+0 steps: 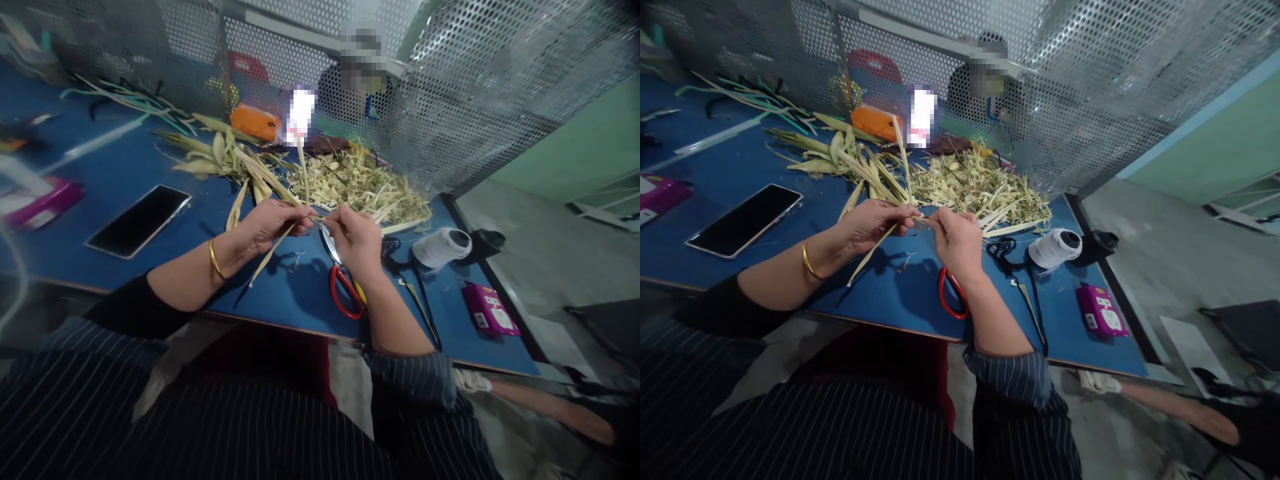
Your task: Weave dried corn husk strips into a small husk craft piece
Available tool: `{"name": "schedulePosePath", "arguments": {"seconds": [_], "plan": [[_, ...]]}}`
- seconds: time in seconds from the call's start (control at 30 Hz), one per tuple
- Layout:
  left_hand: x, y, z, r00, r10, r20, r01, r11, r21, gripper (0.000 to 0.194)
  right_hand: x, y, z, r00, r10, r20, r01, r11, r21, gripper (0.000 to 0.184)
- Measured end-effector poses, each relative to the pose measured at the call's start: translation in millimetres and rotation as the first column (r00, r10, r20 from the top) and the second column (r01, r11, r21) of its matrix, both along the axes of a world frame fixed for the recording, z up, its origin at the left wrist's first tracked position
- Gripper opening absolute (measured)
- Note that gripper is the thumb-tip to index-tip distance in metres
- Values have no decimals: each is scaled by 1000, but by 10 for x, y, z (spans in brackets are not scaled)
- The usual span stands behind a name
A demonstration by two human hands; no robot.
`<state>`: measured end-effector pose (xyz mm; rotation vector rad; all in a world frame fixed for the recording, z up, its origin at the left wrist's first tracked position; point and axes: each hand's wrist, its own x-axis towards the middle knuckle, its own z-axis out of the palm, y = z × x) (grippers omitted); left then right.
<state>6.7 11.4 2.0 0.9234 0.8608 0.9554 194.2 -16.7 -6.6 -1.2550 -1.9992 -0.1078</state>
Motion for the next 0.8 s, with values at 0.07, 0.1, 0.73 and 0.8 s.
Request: {"name": "schedulePosePath", "arguments": {"seconds": [0.07,0.1,0.73,0.8], "plan": [[1,17,-23,999,-1,48,1,1000,12,15,-14,-18,8,999,-38,-3,38,996,83,17],[0,25,-34,998,-3,70,2,1000,26,18,-31,-38,17,998,-66,-20,69,987,144,16],[95,-69,-27,986,71,151,-77,996,37,12,-330,-116,-107,956,172,-239,-206,971,-122,41],[109,-81,-20,983,82,165,-84,996,7,12,-343,-119,-118,959,181,-216,-210,971,-117,41]]}}
